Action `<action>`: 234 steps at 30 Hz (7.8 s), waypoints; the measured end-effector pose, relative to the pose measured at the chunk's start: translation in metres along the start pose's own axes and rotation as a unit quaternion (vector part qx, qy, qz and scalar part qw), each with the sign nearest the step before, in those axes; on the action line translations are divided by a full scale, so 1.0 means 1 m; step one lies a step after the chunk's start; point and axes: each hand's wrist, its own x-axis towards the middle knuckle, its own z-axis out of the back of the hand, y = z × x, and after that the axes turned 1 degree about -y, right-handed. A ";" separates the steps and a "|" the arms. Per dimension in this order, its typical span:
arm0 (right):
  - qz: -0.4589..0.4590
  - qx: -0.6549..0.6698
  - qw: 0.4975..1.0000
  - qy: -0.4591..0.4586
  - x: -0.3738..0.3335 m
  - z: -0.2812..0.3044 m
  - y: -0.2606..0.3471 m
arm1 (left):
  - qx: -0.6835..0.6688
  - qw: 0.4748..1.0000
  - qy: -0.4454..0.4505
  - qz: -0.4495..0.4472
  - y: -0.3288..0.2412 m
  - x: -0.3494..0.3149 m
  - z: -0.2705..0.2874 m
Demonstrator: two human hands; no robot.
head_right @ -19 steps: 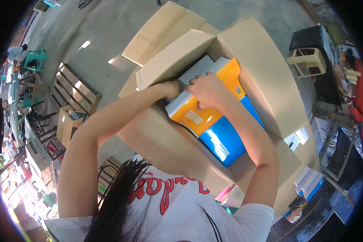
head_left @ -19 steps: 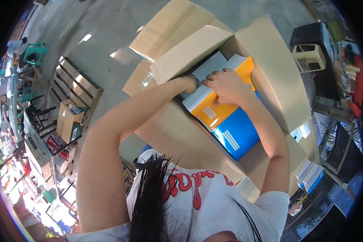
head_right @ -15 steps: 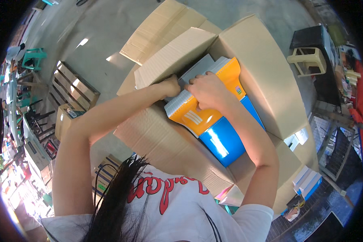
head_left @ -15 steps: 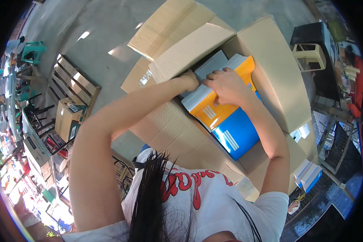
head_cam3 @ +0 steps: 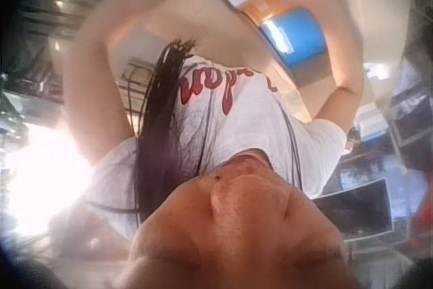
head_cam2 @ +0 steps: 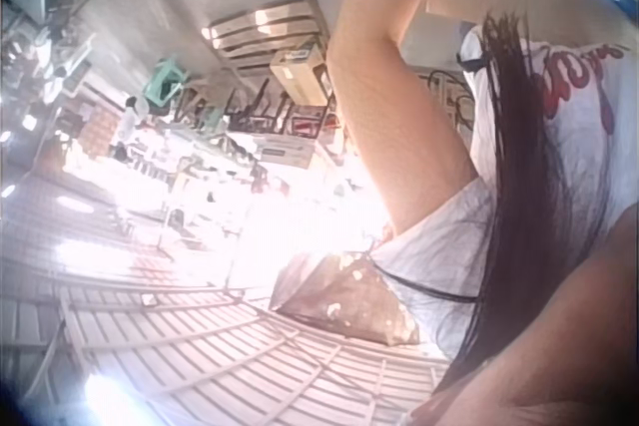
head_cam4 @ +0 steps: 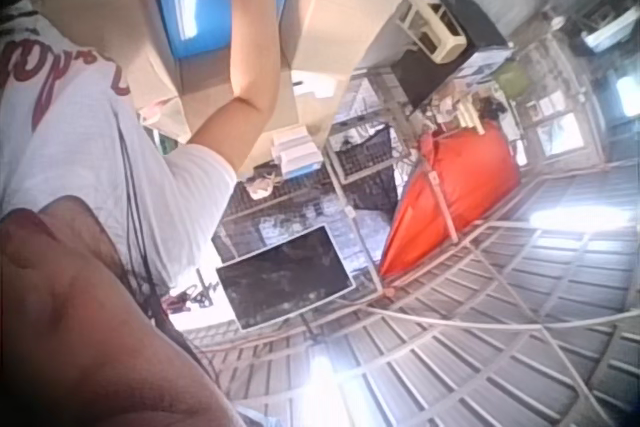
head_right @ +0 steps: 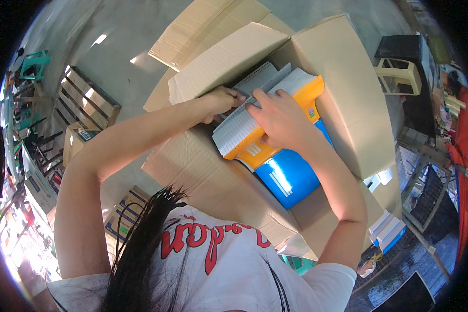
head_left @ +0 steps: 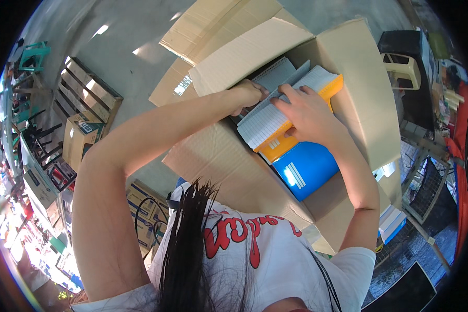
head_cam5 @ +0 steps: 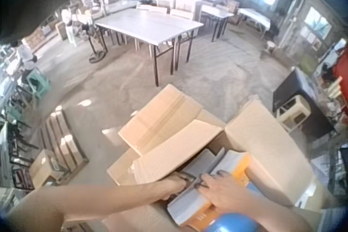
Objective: The person wraps individual notebooks in plastic sleeves, cuts open a cardboard box using shears, and places the notebooks into the box alongside other supplies.
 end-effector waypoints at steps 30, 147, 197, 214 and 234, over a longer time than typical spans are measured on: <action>0.050 -0.056 0.996 -0.043 -0.003 -0.003 0.000 | 0.159 0.974 -0.081 -0.138 0.008 0.015 -0.007; -0.355 0.116 0.920 -0.120 -0.097 -0.137 0.016 | 0.061 0.984 0.162 -0.039 -0.013 0.050 -0.013; -0.060 0.465 -0.152 -0.870 -0.572 -0.629 0.649 | 0.468 0.580 0.564 -0.356 0.462 -0.310 -0.703; 0.007 0.499 -0.070 -0.864 -0.854 -0.736 0.443 | 0.395 0.626 0.502 -0.447 0.362 -0.222 -0.988; 0.042 0.647 -0.169 -0.742 -0.982 -0.844 0.236 | 0.409 0.784 0.416 -0.212 0.293 -0.032 -1.229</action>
